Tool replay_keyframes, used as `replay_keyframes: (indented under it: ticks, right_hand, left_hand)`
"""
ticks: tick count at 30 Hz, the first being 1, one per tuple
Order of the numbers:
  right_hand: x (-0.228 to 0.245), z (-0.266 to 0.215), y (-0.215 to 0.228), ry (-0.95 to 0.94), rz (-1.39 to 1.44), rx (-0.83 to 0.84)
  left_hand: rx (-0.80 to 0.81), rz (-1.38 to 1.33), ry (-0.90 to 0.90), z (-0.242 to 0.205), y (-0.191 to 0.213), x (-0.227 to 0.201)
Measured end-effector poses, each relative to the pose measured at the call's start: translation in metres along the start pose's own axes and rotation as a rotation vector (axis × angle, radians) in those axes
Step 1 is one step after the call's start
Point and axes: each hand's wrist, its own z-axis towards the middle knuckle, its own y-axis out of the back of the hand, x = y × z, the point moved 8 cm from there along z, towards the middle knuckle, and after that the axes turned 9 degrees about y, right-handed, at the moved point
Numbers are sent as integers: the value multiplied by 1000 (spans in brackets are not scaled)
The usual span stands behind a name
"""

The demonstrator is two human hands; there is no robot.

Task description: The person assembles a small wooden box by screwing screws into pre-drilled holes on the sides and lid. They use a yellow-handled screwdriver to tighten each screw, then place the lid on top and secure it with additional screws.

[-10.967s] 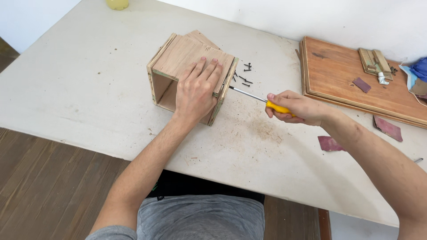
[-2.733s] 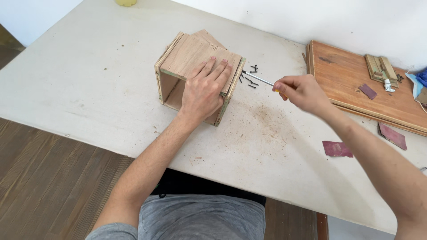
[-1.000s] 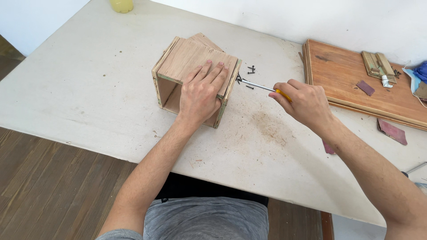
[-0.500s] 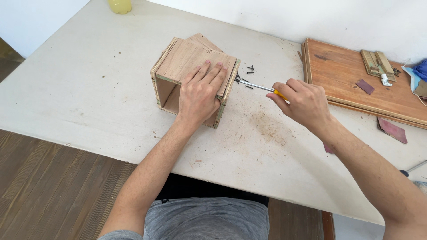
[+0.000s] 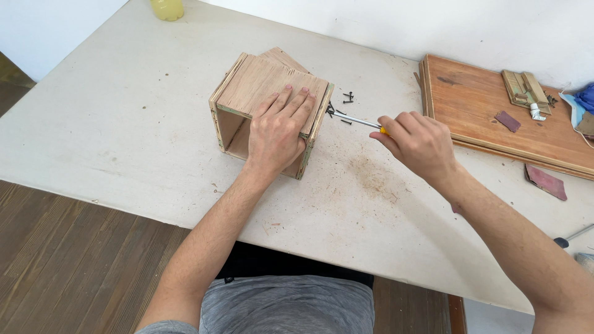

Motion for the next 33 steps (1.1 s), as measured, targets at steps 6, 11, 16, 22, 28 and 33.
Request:
replay_keyframes:
  ticks: [6, 11, 16, 22, 28, 33]
  right_hand:
    - [9, -10, -11, 51, -12, -63]
    - [-13, 7, -34, -171, 520, 158]
    - [-28, 28, -30, -567, 1012, 493]
    - [-23, -1, -21, -195, 471, 84]
    - [-15, -4, -23, -127, 390, 69]
    - [-23, 13, -33, -605, 1263, 400]
  left_hand:
    - [-12, 3, -12, -1, -1, -1]
    - [10, 2, -3, -2, -4, 0]
    - [46, -3, 14, -2, -8, 3]
    - [40, 12, 19, -1, -4, 1]
    - [49, 2, 24, -1, -7, 1]
    - [67, -1, 36, -3, -11, 2]
